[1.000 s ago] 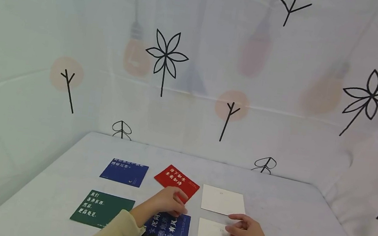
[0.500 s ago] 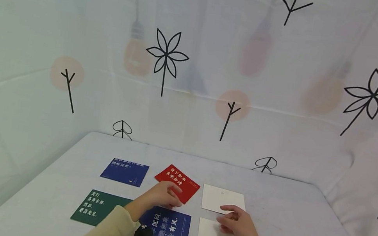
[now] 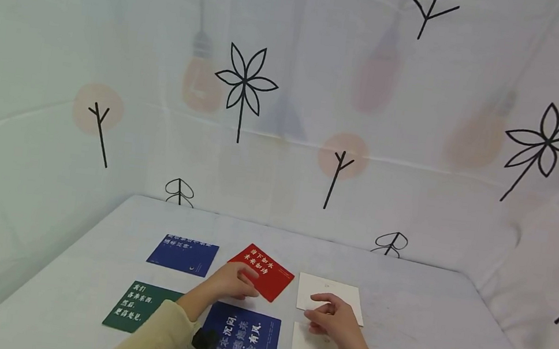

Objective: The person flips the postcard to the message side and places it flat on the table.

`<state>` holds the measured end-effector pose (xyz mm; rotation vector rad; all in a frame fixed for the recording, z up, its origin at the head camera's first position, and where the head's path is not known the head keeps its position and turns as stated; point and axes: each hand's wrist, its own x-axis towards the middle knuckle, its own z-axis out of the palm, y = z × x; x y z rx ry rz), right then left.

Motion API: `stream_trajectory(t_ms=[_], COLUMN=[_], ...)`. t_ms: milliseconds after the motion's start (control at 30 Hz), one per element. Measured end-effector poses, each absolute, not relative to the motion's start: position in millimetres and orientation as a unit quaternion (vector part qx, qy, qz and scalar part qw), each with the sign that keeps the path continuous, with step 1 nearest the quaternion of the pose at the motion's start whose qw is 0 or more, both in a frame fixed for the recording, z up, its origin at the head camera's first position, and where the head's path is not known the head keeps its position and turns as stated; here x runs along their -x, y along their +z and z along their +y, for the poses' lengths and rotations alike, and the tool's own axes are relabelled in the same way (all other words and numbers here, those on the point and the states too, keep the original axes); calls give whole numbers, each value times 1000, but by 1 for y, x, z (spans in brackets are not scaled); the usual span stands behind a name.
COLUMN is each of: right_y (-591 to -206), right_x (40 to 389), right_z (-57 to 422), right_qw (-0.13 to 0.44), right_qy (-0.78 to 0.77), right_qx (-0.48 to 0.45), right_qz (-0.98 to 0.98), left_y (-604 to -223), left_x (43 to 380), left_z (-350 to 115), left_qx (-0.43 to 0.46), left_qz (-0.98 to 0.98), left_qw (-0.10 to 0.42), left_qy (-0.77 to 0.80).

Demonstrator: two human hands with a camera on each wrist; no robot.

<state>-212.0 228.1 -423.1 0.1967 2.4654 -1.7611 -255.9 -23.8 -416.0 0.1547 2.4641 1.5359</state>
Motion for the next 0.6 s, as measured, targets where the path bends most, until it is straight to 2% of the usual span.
stream_trajectory(t_ms=[167, 600], right_y=[-424, -424], right_x=[220, 232], right_z=[218, 202], right_qw=[40, 21], right_qy=[-564, -554], right_qx=[-87, -78], right_qz=[820, 829], left_y=[-414, -416], left_x=[260, 275], left_z=[-27, -37], left_qx=[-44, -22], left_qz=[842, 846], left_qw=[108, 90], left_qy=[527, 526])
